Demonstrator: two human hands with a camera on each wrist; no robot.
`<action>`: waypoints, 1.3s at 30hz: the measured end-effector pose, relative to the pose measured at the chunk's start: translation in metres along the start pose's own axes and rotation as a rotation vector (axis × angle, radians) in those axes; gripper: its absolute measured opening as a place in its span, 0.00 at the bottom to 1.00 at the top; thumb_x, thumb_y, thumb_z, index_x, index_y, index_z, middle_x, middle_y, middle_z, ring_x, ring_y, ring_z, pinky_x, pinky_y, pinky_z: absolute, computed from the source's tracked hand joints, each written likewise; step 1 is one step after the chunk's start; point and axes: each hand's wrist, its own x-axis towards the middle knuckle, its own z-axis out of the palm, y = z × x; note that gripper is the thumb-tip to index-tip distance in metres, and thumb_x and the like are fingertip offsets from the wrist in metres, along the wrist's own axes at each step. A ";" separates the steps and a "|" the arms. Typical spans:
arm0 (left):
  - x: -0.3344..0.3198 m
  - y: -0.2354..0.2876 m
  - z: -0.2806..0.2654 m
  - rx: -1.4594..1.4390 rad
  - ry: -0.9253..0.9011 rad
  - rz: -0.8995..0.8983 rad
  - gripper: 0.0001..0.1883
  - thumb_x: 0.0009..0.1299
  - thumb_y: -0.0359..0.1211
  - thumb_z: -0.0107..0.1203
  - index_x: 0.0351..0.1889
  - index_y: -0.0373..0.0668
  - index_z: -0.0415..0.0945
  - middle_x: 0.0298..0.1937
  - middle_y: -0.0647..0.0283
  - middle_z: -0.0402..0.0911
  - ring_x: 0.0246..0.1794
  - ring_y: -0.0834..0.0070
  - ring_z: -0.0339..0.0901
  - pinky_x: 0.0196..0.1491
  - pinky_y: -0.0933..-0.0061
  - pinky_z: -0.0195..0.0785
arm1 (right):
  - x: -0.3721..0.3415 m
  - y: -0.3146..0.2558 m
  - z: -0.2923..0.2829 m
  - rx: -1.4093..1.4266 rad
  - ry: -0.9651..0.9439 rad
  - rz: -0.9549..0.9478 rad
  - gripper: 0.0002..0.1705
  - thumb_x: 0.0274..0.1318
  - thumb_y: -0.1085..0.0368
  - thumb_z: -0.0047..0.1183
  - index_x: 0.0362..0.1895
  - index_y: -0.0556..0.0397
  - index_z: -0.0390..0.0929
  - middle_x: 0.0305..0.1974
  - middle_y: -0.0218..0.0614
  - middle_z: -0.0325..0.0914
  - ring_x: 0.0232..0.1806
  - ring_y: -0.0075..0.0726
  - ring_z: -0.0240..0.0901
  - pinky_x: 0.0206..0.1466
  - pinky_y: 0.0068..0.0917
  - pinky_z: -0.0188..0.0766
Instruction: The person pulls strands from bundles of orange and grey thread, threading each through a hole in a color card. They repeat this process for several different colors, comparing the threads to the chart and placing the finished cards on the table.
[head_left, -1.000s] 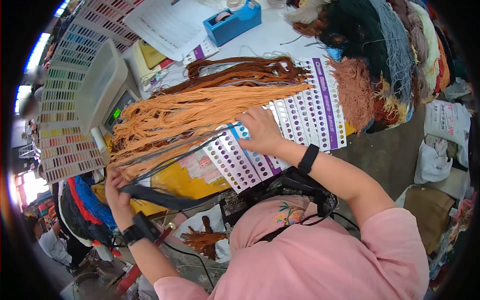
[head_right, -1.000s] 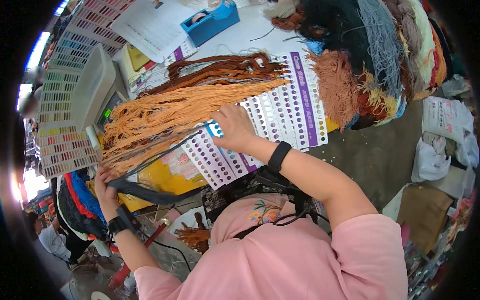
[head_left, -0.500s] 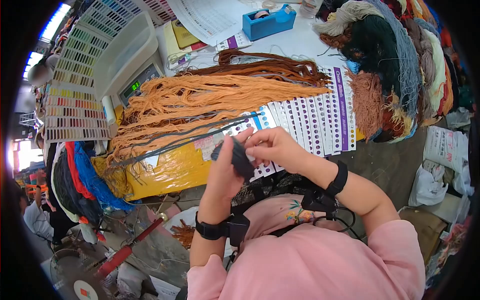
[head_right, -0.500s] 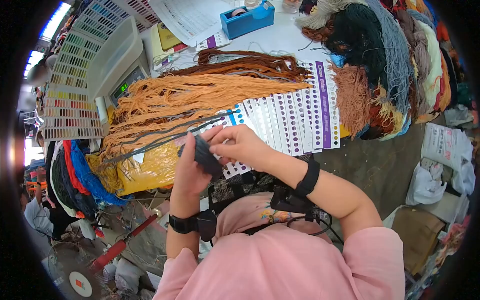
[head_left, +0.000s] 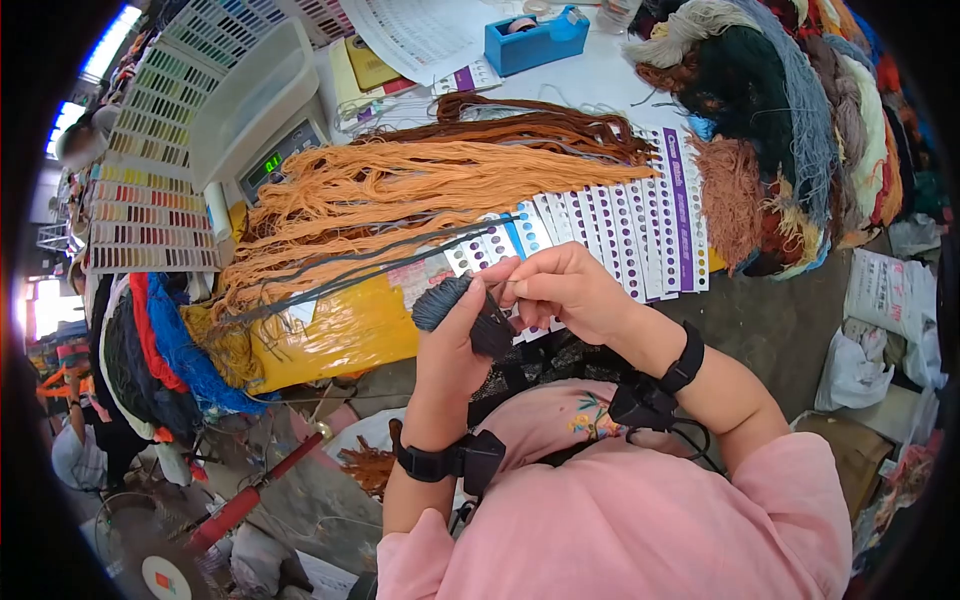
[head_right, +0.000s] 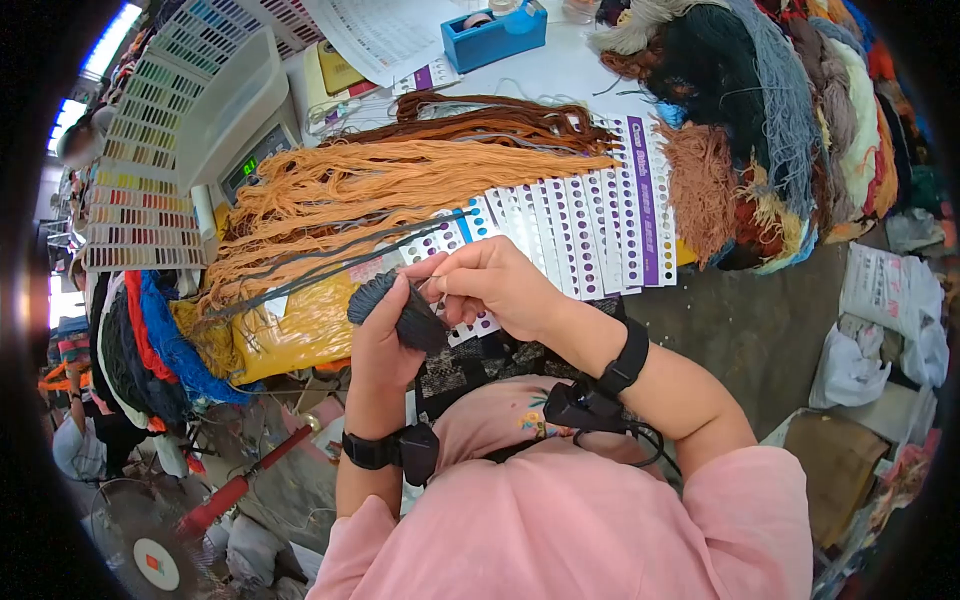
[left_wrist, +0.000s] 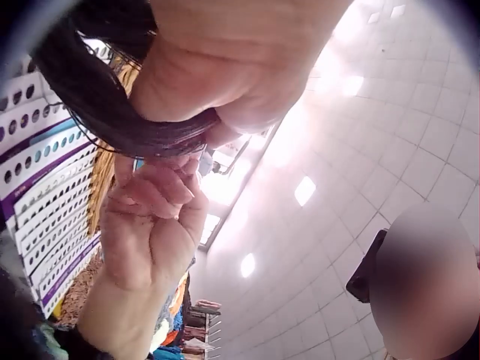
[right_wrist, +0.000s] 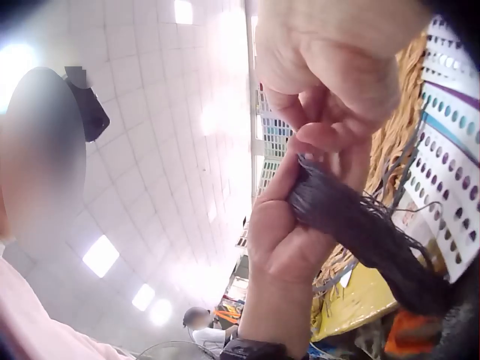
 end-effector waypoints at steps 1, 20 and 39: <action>-0.001 0.001 0.002 -0.044 -0.007 -0.007 0.18 0.66 0.35 0.40 0.49 0.32 0.65 0.45 0.57 0.70 0.42 0.74 0.69 0.40 0.70 0.67 | -0.001 -0.001 0.001 0.018 -0.002 0.017 0.08 0.46 0.69 0.47 0.28 0.62 0.74 0.22 0.35 0.74 0.16 0.20 0.68 0.19 0.14 0.63; -0.007 0.004 0.005 -0.114 -0.123 -0.008 0.22 0.67 0.38 0.35 0.55 0.31 0.56 0.49 0.55 0.65 0.46 0.69 0.67 0.45 0.63 0.67 | -0.003 0.004 0.014 0.001 0.057 -0.010 0.04 0.44 0.71 0.49 0.25 0.59 0.75 0.20 0.28 0.68 0.17 0.14 0.61 0.18 0.16 0.63; -0.035 0.054 -0.124 -1.097 0.106 0.197 0.04 0.64 0.25 0.38 0.28 0.38 0.64 0.11 0.73 0.56 0.07 0.87 0.53 0.15 0.85 0.54 | -0.024 -0.060 -0.079 0.242 -0.241 -0.334 0.05 0.50 0.69 0.42 0.32 0.57 0.69 0.29 0.38 0.71 0.27 0.29 0.69 0.34 0.30 0.69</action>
